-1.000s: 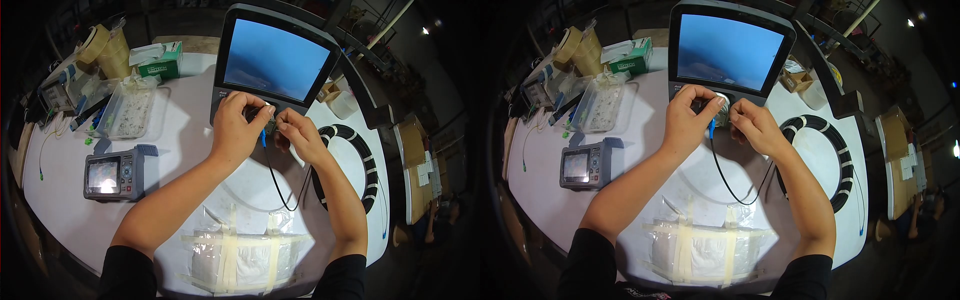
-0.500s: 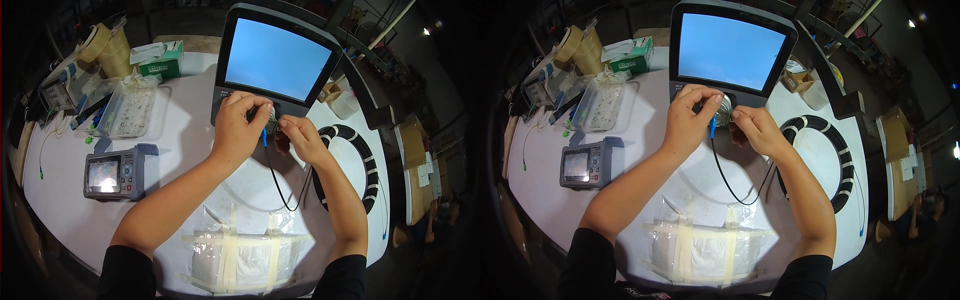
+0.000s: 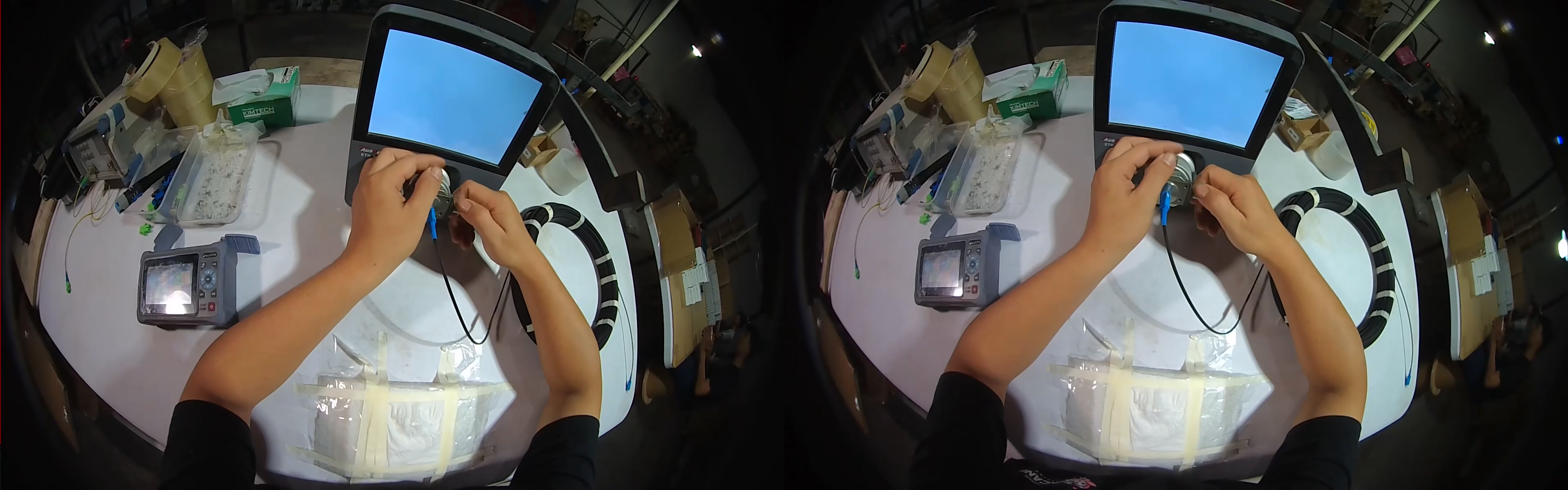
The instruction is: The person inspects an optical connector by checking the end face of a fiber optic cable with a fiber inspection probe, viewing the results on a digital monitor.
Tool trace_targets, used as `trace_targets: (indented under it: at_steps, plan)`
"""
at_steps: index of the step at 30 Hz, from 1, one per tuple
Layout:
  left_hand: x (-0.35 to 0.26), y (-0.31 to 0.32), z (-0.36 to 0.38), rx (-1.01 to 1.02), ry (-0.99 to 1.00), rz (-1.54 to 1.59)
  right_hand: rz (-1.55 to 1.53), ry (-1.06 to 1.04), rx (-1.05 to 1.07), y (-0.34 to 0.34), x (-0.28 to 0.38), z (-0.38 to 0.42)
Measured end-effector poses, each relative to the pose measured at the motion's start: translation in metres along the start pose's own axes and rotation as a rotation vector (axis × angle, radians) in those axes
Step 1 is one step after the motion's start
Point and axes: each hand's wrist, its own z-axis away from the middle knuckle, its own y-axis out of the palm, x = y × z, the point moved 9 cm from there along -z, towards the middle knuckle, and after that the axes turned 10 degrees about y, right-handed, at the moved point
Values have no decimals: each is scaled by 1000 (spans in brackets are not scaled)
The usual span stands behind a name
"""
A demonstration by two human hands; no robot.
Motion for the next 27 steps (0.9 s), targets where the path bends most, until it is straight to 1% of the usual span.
trace_targets:
  at_steps: [3,8,15,18,20,27]
  plan:
    - [-1,2,-1,40,33,-53,9,-6,8,0,1,0]
    - [1,1,0,42,-26,-32,-3,-6,14,0,0,0]
    - [2,2,-1,54,-36,-18,17,10,26,-1,-1,-1]
    - [0,1,0,3,7,6,6,4,27,-2,-5,-2]
    - [0,1,-1,35,27,-41,-51,-16,24,-4,-6,-3]
    - [1,2,-2,54,6,-39,-84,-3,17,-7,-5,-2]
